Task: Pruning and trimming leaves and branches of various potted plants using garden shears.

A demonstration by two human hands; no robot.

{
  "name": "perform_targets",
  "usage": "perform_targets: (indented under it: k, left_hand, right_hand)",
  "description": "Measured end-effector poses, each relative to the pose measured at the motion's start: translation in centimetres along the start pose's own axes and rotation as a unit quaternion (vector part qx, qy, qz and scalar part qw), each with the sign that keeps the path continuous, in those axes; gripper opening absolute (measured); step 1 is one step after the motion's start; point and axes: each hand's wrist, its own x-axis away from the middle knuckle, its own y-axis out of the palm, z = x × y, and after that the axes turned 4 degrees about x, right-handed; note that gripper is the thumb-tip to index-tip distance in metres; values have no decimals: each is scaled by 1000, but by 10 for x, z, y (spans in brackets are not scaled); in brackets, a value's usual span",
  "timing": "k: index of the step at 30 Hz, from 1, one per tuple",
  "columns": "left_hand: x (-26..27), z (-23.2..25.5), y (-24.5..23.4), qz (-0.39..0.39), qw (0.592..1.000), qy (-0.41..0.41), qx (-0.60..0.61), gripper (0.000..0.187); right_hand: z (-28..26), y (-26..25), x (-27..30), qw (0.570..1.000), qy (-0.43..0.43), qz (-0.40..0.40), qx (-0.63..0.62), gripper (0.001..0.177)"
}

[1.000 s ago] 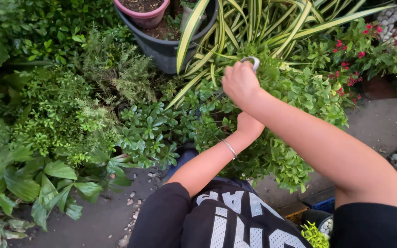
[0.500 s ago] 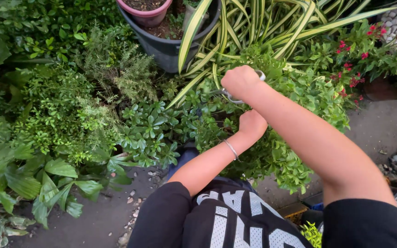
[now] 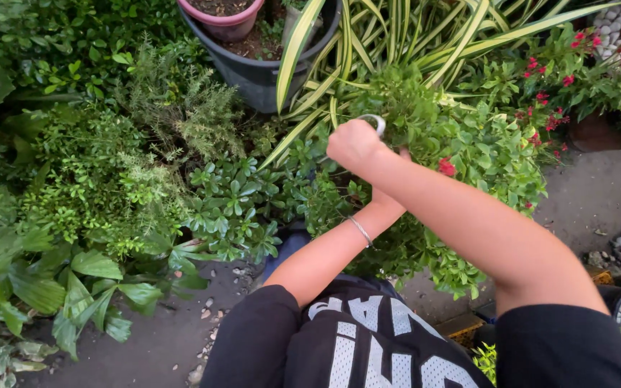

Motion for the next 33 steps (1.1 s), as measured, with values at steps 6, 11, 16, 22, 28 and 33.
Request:
perform_targets:
  k: [6, 11, 16, 22, 28, 33]
  left_hand:
    - [2, -2, 12, 50, 980, -57, 185, 54]
    - [-12, 9, 37, 170, 976, -72, 116, 55]
    - [-16, 23, 17, 343, 901, -229, 131, 56]
    - [0, 24, -41, 143, 974, -5, 174, 49]
    - [0, -1, -99, -95, 989, -110, 2, 77]
    - [32, -151, -51, 1, 935, -124, 333, 23]
  right_hand:
    - [9, -34, 54, 998, 18, 44, 46, 14]
    - [-9, -59, 81, 983, -12, -6, 185, 25]
    - [-20, -37, 75, 951, -60, -31, 302, 51]
    - [49, -23, 63, 992, 80, 94, 5, 12]
    - [113, -39, 144, 933, 226, 267, -79, 19]
    - [121, -14, 196, 897, 283, 273, -200, 25]
